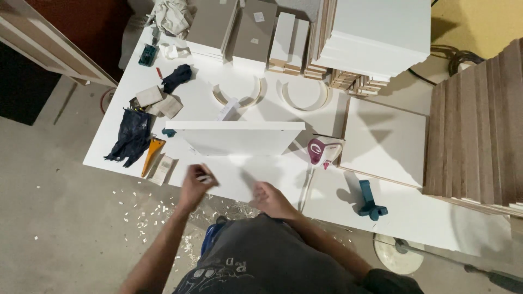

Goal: Applying edge banding to wooden boards using an iron, trimmer, and scraper

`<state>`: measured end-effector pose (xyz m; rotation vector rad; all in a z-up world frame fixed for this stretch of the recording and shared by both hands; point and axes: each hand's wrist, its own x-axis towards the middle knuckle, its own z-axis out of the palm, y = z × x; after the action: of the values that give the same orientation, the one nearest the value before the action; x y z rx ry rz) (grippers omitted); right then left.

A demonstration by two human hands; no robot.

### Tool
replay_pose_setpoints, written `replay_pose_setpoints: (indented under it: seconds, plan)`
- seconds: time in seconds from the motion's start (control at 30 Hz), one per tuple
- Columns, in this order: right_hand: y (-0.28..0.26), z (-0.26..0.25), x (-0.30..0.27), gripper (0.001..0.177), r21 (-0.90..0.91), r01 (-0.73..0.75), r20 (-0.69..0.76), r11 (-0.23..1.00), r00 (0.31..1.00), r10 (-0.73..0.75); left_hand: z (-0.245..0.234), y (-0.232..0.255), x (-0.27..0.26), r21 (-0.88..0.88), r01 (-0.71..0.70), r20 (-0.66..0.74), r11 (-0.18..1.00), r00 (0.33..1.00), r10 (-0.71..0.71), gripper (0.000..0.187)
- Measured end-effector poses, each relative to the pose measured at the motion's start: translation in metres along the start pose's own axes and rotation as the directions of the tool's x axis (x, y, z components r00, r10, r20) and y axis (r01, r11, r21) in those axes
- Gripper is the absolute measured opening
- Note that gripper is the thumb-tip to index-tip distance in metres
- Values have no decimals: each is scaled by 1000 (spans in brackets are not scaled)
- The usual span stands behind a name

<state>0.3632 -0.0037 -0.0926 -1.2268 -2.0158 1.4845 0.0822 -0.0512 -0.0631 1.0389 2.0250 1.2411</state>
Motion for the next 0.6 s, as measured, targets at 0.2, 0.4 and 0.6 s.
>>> replay_pose_setpoints:
  seconds: [0.2,0.4,0.6]
  plan:
    - [-128,-76,-9,88,-41,86,299,995,952,-70,31,104,-60,-494,394,545,775,835,-77,64]
    - [-182,-212,-4,72,-488,67,204,870,978,39,-34,81,27,-304,11,-36,953,999,-23,63]
    - [-196,-266,67,60,-852,287,316,437,949,-9,-39,57,110,-459,-371,61,807,893,446,86]
